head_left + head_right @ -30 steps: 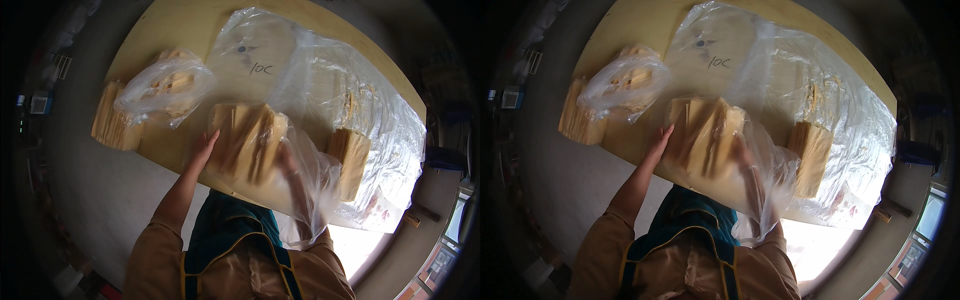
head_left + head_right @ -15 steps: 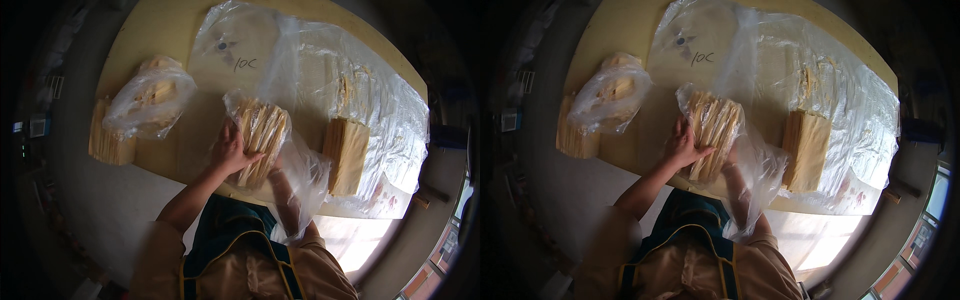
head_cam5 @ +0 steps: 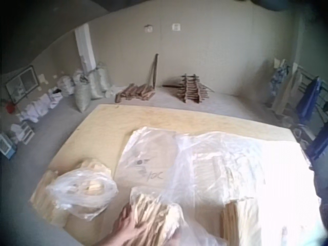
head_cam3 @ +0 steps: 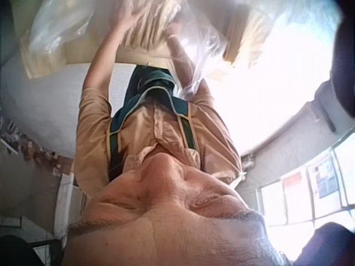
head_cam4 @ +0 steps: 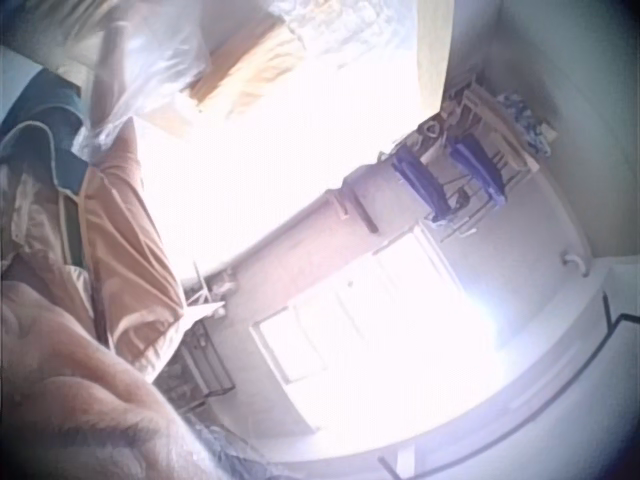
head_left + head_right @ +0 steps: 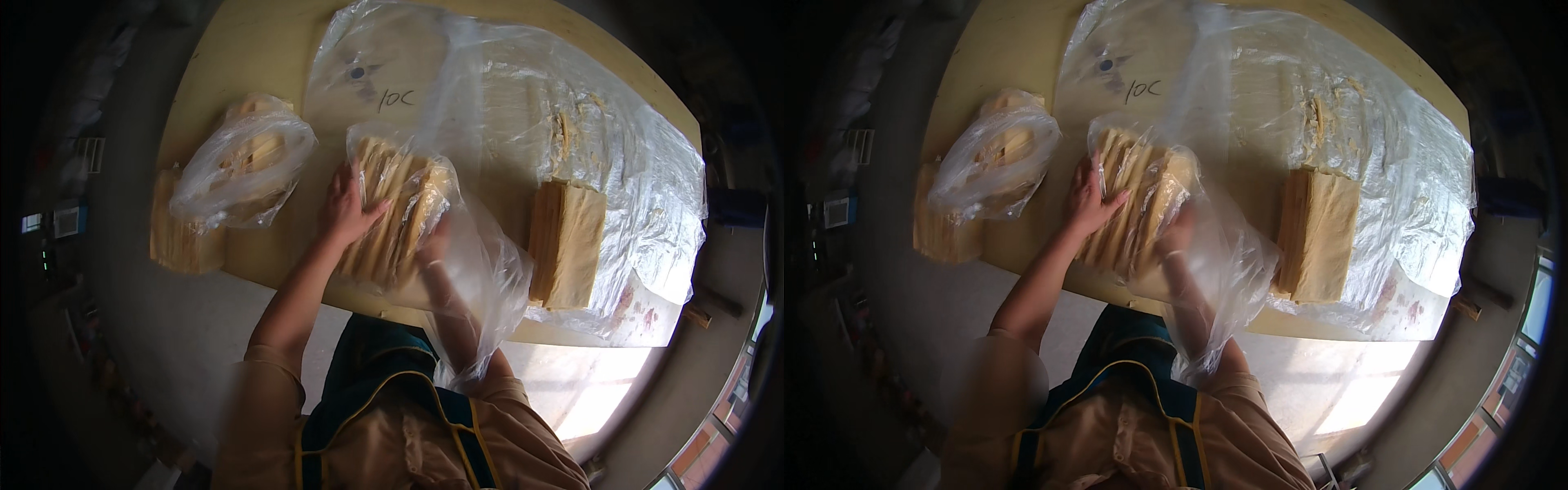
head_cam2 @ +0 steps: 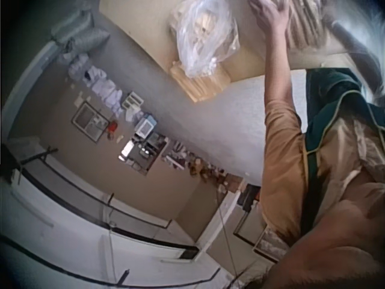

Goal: The person arranges rectangular flat food items on a table covered with plastic wrap, then places them into plastic bags and seals them. The person handles the items by hand and organizes them into neat stacks before bagging.

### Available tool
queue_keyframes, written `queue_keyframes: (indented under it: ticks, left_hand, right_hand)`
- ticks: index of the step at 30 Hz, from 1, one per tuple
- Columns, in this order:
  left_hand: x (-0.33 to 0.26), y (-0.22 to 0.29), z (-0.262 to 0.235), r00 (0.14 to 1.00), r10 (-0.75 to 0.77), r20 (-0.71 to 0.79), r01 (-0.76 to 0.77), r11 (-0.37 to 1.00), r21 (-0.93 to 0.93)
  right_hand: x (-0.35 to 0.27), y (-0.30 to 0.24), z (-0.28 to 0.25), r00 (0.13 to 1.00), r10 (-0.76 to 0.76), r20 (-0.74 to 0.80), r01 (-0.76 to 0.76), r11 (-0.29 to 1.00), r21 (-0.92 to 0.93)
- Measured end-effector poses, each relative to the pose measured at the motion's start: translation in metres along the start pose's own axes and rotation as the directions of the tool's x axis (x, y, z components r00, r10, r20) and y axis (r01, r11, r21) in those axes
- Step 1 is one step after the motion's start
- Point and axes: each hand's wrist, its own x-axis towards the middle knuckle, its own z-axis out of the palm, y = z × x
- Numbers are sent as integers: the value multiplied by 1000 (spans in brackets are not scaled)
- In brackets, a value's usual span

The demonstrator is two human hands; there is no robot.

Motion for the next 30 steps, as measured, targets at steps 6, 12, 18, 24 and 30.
queue_keyframes:
  ticks: [6, 12, 18, 24, 30]
  left_hand:
    - [-39, 7, -12, 998, -33, -48, 16, 950, -313]
    - [-3, 2, -34, 976, 171, 135, -119, 937, -328]
    - [12, 18, -43, 989, 148, 0, -145, 968, -207]
    - [-177, 96, -35, 851, -464, -244, 167, 682, -712]
    - [-217, 111, 32, 818, -57, 572, 568, -71, -820]
  right_hand:
    - [-24, -48, -61, 945, 251, 209, -203, 953, -226]
    - [-31, -49, -55, 816, 417, 401, -501, 856, 129]
    - [-41, -79, -43, 707, 620, 340, -644, 763, -51]
    - [-13, -73, -55, 637, 329, 697, -534, 841, 91]
    - [-8, -69, -59, 599, 385, 702, -605, 792, 81]
